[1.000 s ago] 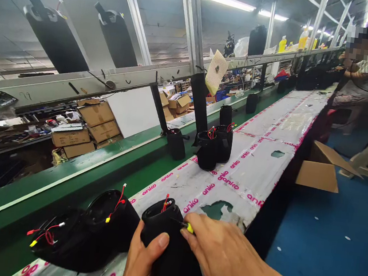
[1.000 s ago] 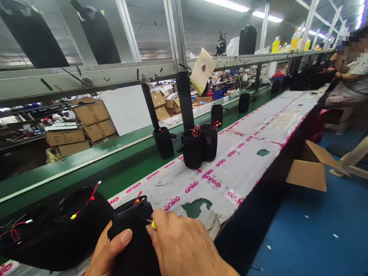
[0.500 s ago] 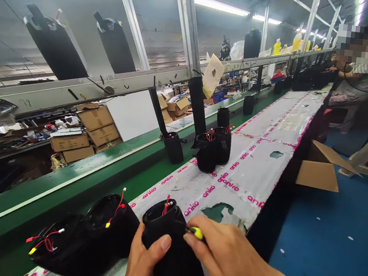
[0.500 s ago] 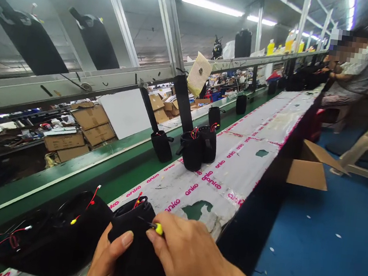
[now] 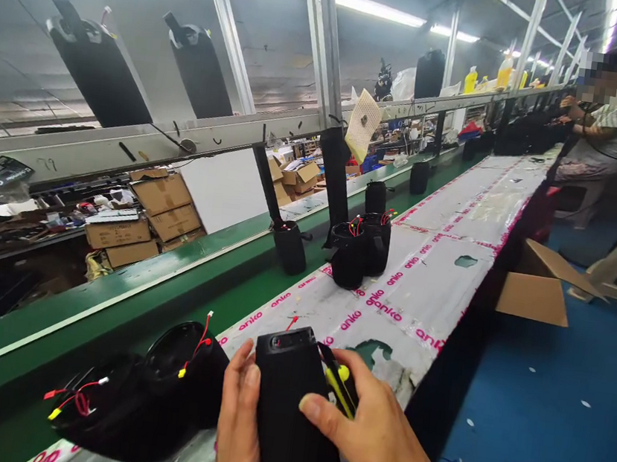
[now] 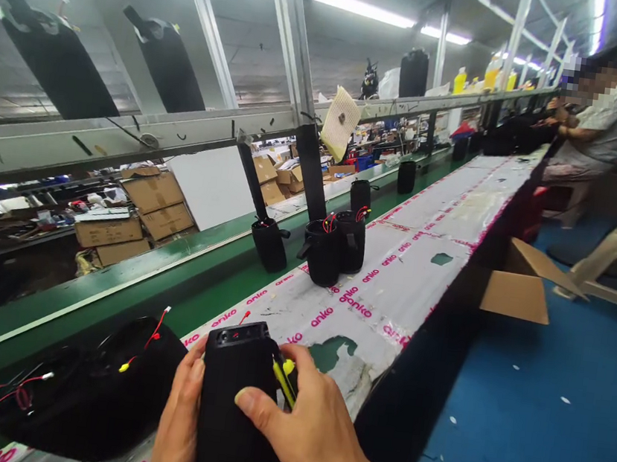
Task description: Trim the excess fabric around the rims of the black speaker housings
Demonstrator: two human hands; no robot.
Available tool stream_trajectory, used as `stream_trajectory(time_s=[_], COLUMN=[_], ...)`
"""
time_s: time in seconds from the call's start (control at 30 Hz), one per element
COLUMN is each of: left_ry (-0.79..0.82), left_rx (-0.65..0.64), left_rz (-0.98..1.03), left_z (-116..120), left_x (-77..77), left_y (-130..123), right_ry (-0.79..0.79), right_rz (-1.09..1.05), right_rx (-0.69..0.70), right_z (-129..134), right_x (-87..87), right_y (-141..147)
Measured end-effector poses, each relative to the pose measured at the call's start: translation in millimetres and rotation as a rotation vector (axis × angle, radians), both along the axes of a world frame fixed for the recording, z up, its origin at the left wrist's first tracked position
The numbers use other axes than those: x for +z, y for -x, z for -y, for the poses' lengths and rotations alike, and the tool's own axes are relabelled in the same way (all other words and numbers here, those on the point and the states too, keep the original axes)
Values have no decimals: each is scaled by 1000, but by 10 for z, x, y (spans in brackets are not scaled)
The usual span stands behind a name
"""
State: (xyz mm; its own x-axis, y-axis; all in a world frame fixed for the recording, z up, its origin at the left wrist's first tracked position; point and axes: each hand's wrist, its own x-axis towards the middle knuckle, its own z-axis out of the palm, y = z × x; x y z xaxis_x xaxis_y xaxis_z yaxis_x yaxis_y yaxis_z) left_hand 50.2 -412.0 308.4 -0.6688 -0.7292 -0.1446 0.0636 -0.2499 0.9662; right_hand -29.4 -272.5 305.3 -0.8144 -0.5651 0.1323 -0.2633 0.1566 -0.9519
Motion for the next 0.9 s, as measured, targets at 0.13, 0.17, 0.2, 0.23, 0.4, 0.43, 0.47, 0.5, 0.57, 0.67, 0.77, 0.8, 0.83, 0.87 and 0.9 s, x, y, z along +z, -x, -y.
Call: stream_trajectory(time_s=[0.13,0.17,0.2,0.23,0.4,0.43,0.47,0.5,0.57,0.67,0.77,0.8,0.83,0.87,0.9], left_ry=[206,219,223,216,-23,-71,-103,-121,-111,-54,-28,-36,-41,-43,-37], left_rx=[74,47,21,-3,-102,-108,-103,-96,-100,-154,-200,-201,-199,-196,-195], left_rz=[-8,-16,-10,4,-8,-18,-21,-19,-19,-39,-63,-66,-70,-74,-78], left_z=[-46,-47,-42,-33,-8,-14,-22,-30,-39,-36,-37,-41,-45,-47,-46], left_x=[-71,-72,-61,-39,124,144,155,159,152,141,145,147,148,146,141], left_y=[41,32,17,-3,-102,-110,-114,-115,-107,-92,-86,-87,-87,-88,-87], right_ry=[-71,-48,-31,-21,-15,-27,-47,-78,-170,-322,-406,-422,-434,-441,-442], right_rz=[-456,-546,-606,-642,-673,-684,-697,-713,-757,-839,-921,-953,-988,-1023,-1056], right_rx=[-129,-110,-78,-41,86,93,100,110,141,193,222,229,233,232,228], right_z=[99,105,99,81,-110,-146,-175,-196,-215,-193,-139,-121,-106,-94,-87], right_x=[-70,-91,-106,-113,0,38,75,107,159,218,262,269,271,268,262], right_y=[-76,-96,-115,-127,-62,-27,9,44,108,183,238,252,265,275,285])
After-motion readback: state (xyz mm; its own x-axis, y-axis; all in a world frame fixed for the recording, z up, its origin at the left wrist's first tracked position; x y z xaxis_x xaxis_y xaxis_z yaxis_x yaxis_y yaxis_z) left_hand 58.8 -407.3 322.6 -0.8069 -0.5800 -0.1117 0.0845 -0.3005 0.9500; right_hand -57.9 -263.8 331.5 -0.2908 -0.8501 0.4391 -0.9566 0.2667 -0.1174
